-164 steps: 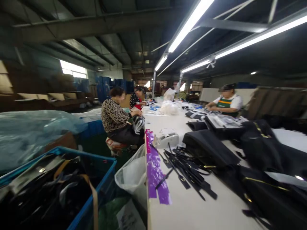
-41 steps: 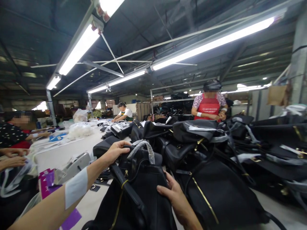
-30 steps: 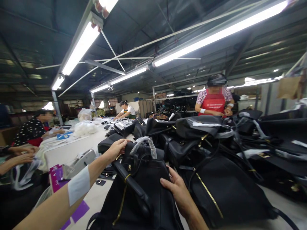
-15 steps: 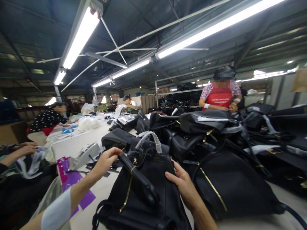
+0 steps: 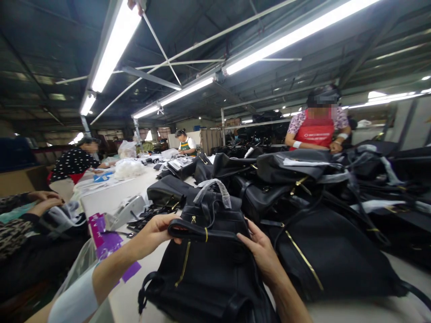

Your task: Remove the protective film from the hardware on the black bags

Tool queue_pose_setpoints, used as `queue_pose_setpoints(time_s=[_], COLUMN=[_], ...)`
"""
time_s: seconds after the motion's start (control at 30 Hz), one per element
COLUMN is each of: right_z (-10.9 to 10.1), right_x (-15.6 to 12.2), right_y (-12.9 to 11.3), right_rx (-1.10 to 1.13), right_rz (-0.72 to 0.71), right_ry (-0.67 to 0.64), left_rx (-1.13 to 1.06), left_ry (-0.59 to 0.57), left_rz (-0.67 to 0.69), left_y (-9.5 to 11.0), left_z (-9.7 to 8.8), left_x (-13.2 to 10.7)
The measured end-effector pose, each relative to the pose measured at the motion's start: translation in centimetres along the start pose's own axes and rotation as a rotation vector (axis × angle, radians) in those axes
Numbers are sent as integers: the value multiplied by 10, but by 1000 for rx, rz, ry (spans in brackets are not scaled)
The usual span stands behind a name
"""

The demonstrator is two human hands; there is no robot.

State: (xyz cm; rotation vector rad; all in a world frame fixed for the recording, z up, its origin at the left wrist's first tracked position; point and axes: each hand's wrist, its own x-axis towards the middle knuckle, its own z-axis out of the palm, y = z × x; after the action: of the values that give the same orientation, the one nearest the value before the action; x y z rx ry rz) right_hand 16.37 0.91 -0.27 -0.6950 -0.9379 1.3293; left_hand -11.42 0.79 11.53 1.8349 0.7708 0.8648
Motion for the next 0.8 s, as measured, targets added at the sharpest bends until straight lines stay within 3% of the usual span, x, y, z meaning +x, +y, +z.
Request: queue_pose_setpoints(time_s=[0.13,0.23,0.37,0.43,0.47,0.6,0.7,0.8], right_z=[8,13,11,10,10,21,44,74], right_x=[-1,-5,-13,-16,-17,-20,-21,-27], right_y=[-3,-12,-29,-36,-37,-22,6,42], right_rx=[-26,-62,-245,-362,-423,-655,-813,-961], right_rz=[-26,-68,-295,-414,-455,-607,-782,-992], right_ry=[35,81,205,299,358,510,366,139], left_rx=[-10,78,331,363,365,283,-51,-389], left_ry=[-7,-54,-284,-381,-370,-8,166,363], left_rz=[8,51,114,99,71,-109,-145,-183], left_y=[5,30,61,60,54,4,-38,-63], left_z=[3,13,31,37,39,36,28,17], left_x=[-5,-14,-38,-52,-57,-66,-56,-45])
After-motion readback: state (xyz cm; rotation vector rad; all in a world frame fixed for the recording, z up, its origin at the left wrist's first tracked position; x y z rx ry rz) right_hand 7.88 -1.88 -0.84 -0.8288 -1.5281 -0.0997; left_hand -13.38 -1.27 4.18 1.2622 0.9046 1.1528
